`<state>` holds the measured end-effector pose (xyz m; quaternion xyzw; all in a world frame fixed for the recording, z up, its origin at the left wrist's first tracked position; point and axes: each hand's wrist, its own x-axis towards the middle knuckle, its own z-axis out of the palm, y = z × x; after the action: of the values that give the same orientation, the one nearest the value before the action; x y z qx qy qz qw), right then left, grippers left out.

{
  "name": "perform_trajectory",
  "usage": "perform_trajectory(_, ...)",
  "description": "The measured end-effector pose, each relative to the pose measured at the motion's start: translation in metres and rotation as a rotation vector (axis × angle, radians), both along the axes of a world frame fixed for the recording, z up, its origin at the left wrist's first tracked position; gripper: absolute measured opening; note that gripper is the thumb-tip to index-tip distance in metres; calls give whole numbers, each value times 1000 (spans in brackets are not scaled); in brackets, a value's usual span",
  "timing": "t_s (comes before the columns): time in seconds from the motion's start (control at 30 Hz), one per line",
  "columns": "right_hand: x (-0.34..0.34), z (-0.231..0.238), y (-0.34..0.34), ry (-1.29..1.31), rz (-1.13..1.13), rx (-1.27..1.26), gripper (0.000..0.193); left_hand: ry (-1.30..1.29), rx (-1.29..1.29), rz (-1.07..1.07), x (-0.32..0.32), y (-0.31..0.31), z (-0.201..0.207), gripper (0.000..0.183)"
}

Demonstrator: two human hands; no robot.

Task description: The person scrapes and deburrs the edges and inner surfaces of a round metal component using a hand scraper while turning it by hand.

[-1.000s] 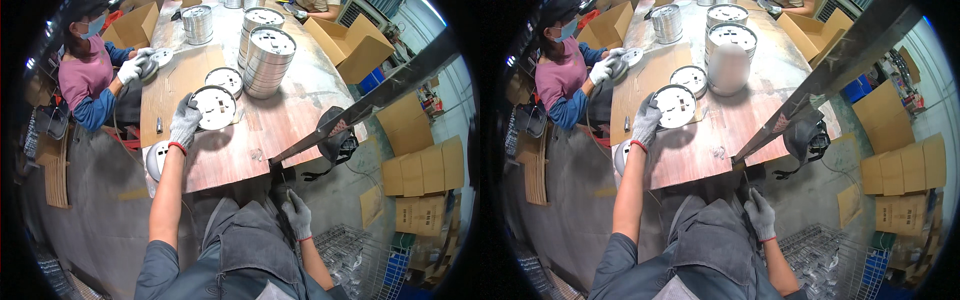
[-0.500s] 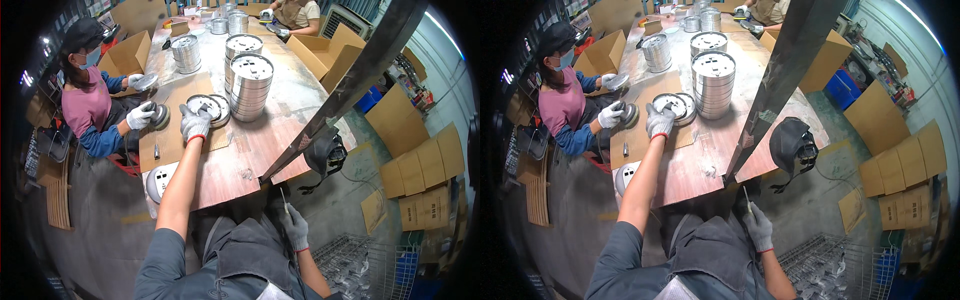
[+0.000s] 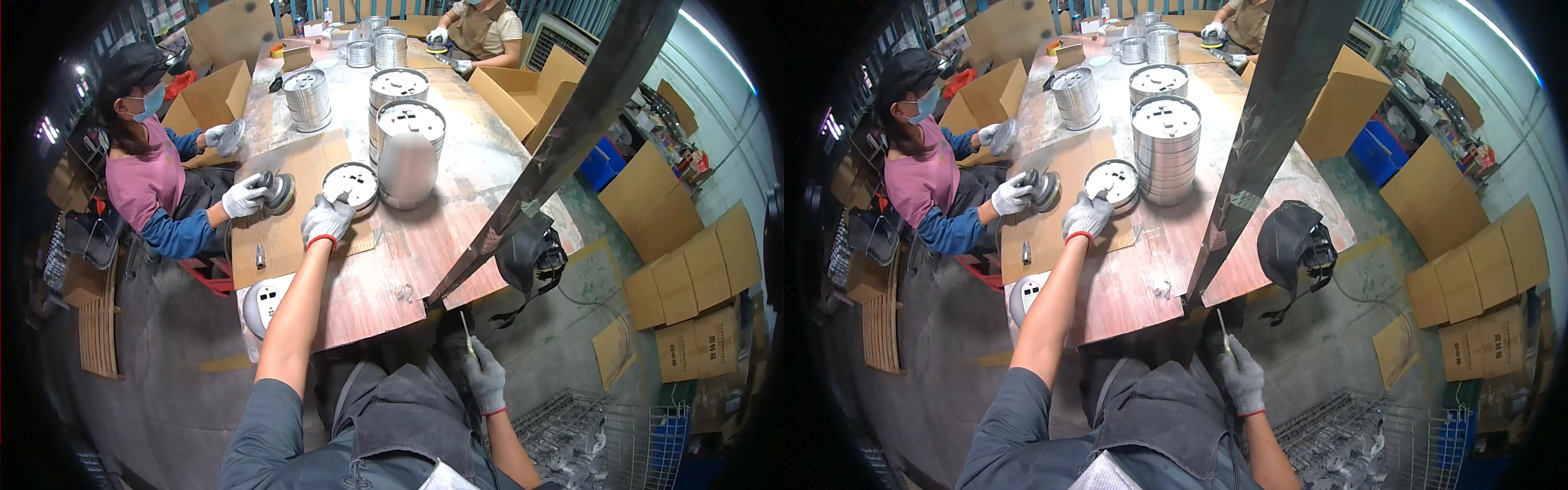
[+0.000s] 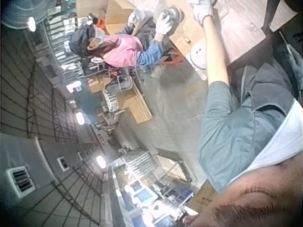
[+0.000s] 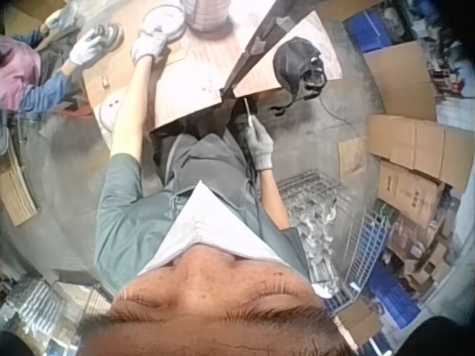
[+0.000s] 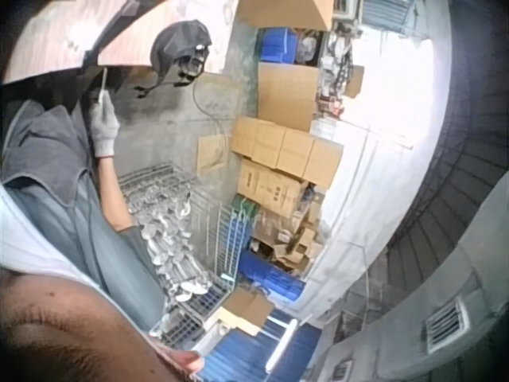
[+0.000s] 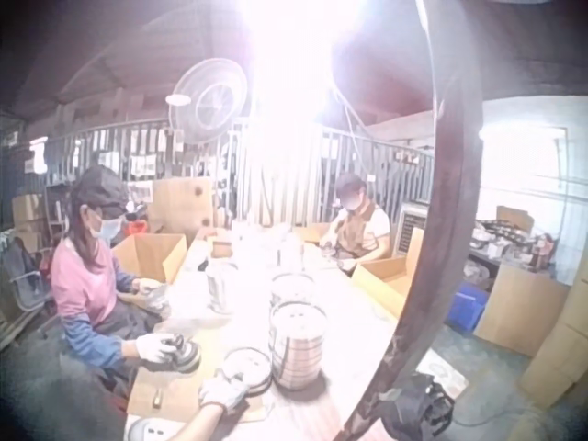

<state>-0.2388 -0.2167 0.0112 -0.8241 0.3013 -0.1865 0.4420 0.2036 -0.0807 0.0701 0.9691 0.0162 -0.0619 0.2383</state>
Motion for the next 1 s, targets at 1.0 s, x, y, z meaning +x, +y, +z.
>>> perform_trajectory(1.0, 17, -13, -5, -197, 122, -43, 49, -735, 9, -217, -156, 204, -19, 90)
